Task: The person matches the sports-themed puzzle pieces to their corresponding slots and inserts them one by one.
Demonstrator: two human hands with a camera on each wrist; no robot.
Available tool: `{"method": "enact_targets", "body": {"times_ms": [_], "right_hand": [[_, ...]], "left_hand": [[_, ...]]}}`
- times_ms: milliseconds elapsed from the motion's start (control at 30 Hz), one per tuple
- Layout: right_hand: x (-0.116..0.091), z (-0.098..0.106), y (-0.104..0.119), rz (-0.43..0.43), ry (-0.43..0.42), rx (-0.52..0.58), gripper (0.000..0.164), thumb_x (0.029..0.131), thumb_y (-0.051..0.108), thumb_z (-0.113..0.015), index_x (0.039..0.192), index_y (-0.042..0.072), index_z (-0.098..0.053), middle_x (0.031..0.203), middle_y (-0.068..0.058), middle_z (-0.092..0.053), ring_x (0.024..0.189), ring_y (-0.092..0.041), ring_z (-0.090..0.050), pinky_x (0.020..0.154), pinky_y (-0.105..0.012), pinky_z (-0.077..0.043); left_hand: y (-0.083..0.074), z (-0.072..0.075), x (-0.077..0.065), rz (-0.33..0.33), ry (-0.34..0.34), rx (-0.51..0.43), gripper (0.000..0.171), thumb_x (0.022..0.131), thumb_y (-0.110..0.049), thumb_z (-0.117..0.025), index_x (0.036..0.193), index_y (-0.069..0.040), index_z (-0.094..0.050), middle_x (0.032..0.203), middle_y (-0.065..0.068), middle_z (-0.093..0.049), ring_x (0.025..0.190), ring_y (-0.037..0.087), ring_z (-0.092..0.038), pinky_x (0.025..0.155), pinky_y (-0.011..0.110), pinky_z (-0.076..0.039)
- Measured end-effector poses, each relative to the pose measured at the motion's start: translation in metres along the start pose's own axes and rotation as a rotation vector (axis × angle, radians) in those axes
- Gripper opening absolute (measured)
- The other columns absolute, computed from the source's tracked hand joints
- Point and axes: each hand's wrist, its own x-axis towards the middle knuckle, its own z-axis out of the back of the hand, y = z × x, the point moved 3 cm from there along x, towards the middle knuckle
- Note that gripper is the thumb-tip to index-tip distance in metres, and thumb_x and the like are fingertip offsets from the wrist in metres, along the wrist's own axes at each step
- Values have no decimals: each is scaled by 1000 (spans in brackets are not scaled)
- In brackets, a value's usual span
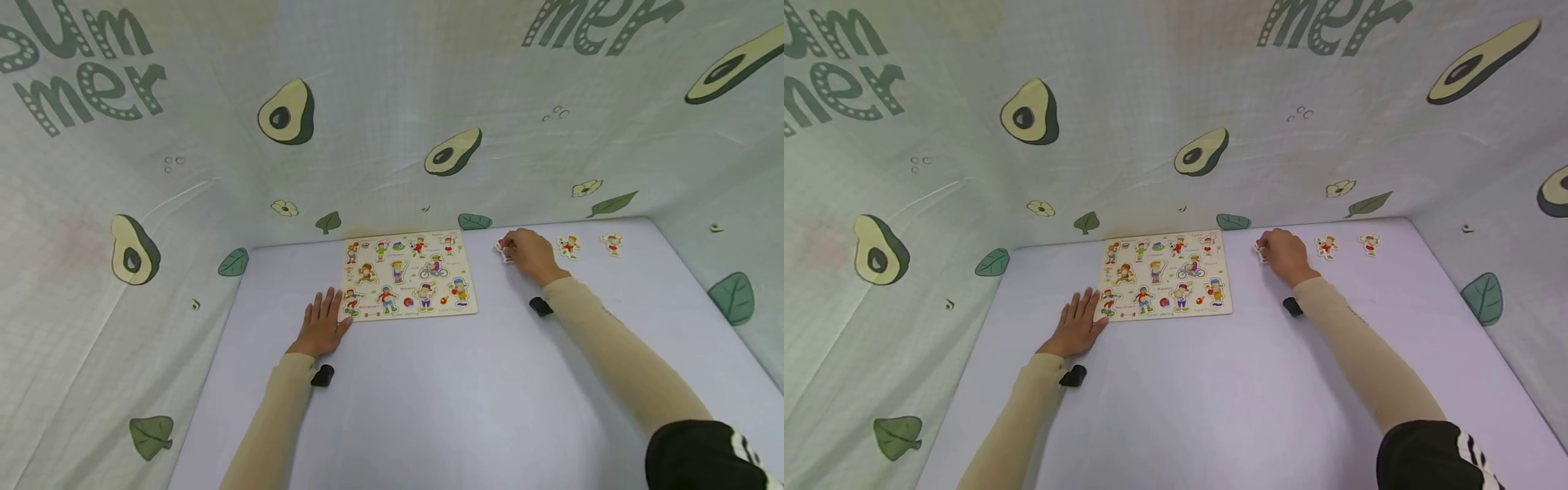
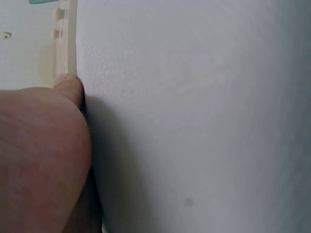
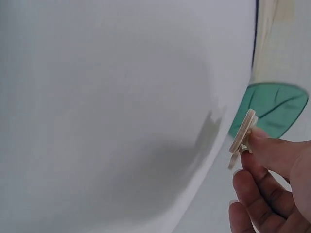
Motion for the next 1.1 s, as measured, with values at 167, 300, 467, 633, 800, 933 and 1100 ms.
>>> {"method": "enact_targets", "body": {"times_ms": [167, 300, 467, 633, 800, 933, 1100], "right_hand": [[1, -7, 31, 58, 12, 5, 14, 101, 1, -69, 112, -5, -74, 104, -21, -71, 93, -34, -67, 83, -50, -54], [5, -14, 56, 113, 14, 7, 13, 101, 1, -70, 111, -3, -75, 105, -18, -73, 93, -32, -66, 83, -48, -54], [11, -23, 84, 164, 10, 26, 14, 100, 2, -72, 113, -2, -75, 111, -18, -75, 100, -33, -69, 88, -48, -56], [18, -33, 110, 203, 17, 47, 16, 98, 4, -74, 114, -1, -76, 109, -16, -75, 100, -31, -70, 88, -46, -57], [28, -49, 131, 245, 19, 28, 13, 98, 6, -75, 111, 1, -77, 104, -14, -74, 98, -30, -70, 86, -44, -58], [36, -61, 147, 267, 29, 7, 11, 99, 8, -75, 109, 3, -77, 103, -13, -74, 97, -29, -69, 84, -44, -58], [48, -75, 167, 288, 35, -23, 12, 101, 10, -74, 109, 4, -78, 101, -11, -74, 94, -27, -70, 82, -41, -59]], "left_hand": [[3, -3, 3, 1, -13, 13, 76, 114, -39, -43, 169, 0, -8, 177, 23, 0, 161, 48, 5, 129, 64, -2], [4, -4, 5, -1, -18, 9, 76, 114, -40, -43, 169, 0, -9, 177, 23, -1, 161, 48, 5, 129, 64, -3], [2, -2, 3, 1, -12, -4, 75, 114, -39, -42, 169, 0, -8, 177, 23, 1, 161, 47, 7, 129, 63, 1], [3, -3, 3, -2, -14, 1, 76, 114, -40, -43, 169, -1, -8, 177, 22, 0, 162, 47, 6, 129, 63, 0], [5, -5, 4, -8, -23, 20, 76, 113, -40, -44, 169, 0, -10, 177, 22, -2, 162, 48, 3, 129, 64, -4], [5, -4, 4, -3, -18, 18, 77, 113, -41, -44, 169, -1, -10, 177, 22, -1, 162, 48, 3, 129, 64, -4], [2, 0, 2, -2, -18, 3, 76, 113, -39, -44, 169, 0, -10, 177, 23, -1, 161, 48, 4, 129, 64, -3]]}}
